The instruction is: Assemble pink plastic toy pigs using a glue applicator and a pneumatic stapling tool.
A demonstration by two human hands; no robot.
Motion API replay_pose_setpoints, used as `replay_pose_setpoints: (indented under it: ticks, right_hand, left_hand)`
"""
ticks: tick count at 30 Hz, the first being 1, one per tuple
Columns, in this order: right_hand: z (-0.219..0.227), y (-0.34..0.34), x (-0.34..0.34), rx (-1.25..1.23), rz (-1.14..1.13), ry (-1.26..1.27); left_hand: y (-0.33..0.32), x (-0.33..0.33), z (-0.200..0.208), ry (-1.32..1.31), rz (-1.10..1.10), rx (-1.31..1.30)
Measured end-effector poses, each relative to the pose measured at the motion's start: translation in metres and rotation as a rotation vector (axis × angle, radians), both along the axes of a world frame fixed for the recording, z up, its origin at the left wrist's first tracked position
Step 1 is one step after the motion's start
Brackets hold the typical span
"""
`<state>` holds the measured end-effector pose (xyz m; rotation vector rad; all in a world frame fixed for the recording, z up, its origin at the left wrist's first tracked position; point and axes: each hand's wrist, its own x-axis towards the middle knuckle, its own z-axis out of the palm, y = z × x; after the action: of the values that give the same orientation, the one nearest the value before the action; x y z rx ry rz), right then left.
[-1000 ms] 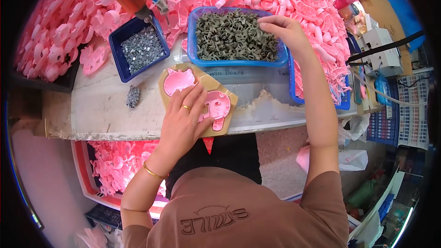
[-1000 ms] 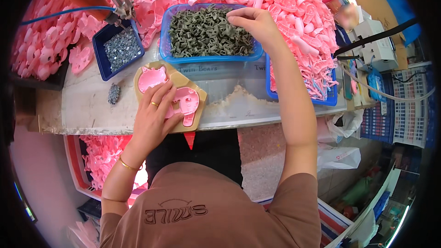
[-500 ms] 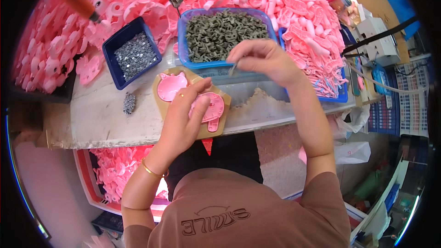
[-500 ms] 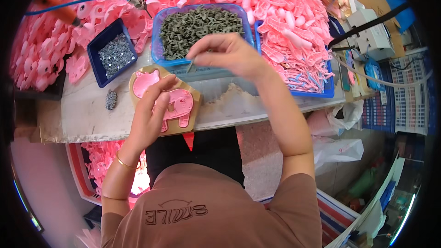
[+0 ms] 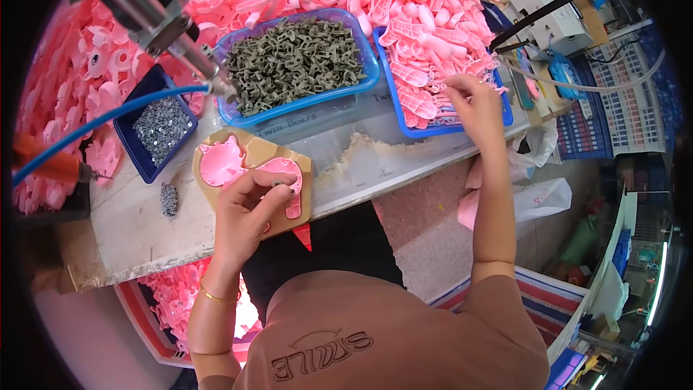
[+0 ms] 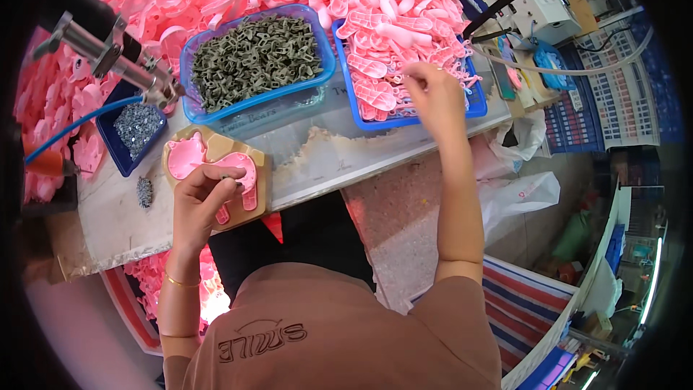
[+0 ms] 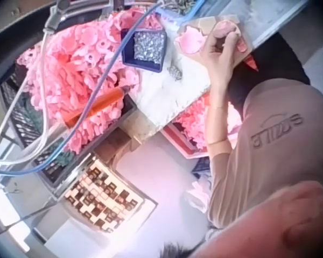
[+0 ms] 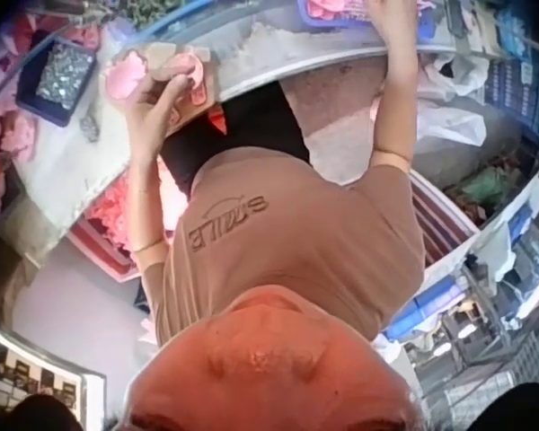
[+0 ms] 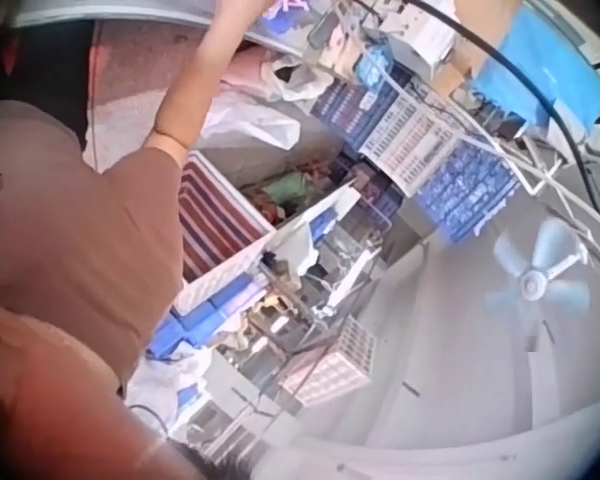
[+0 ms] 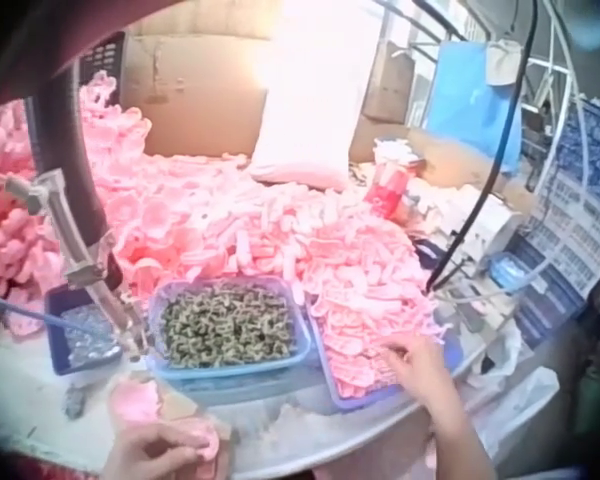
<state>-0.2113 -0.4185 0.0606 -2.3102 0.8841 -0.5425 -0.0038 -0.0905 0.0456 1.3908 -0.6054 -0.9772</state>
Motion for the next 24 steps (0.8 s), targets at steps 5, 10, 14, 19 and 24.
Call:
replay_pose_setpoints:
  ticks: [5, 10, 14, 19, 24]
  right_hand:
    - [-0.022, -0.023, -0.006, -0.563, 0.045, 0.141]
    - [-0.014, -0.033, -0.005, -0.486, 0.057, 0.174]
    - [0.012, -0.031, 0.012, -0.356, 0.143, 0.087]
    - [0.041, 0.038, 0.061, 0.083, 0.411, -0.090]
    - [0.024, 0.129, 0.098, 0.051, 0.879, -0.015]
  left_hand:
    - [-0.008, -0.007, 0.003, 0.031, 0.000, -0.044]
    - [-0.005, -0.003, 0.002, 0.042, -0.040, -0.054]
    - [-0.005, -0.001, 0.006, 0.021, 0.024, -0.002]
    - [-0.008, 0.005, 0.005, 0.085, 0.129, 0.054]
    - [-0.010, 0.006, -0.002, 0.138, 0.191, -0.016]
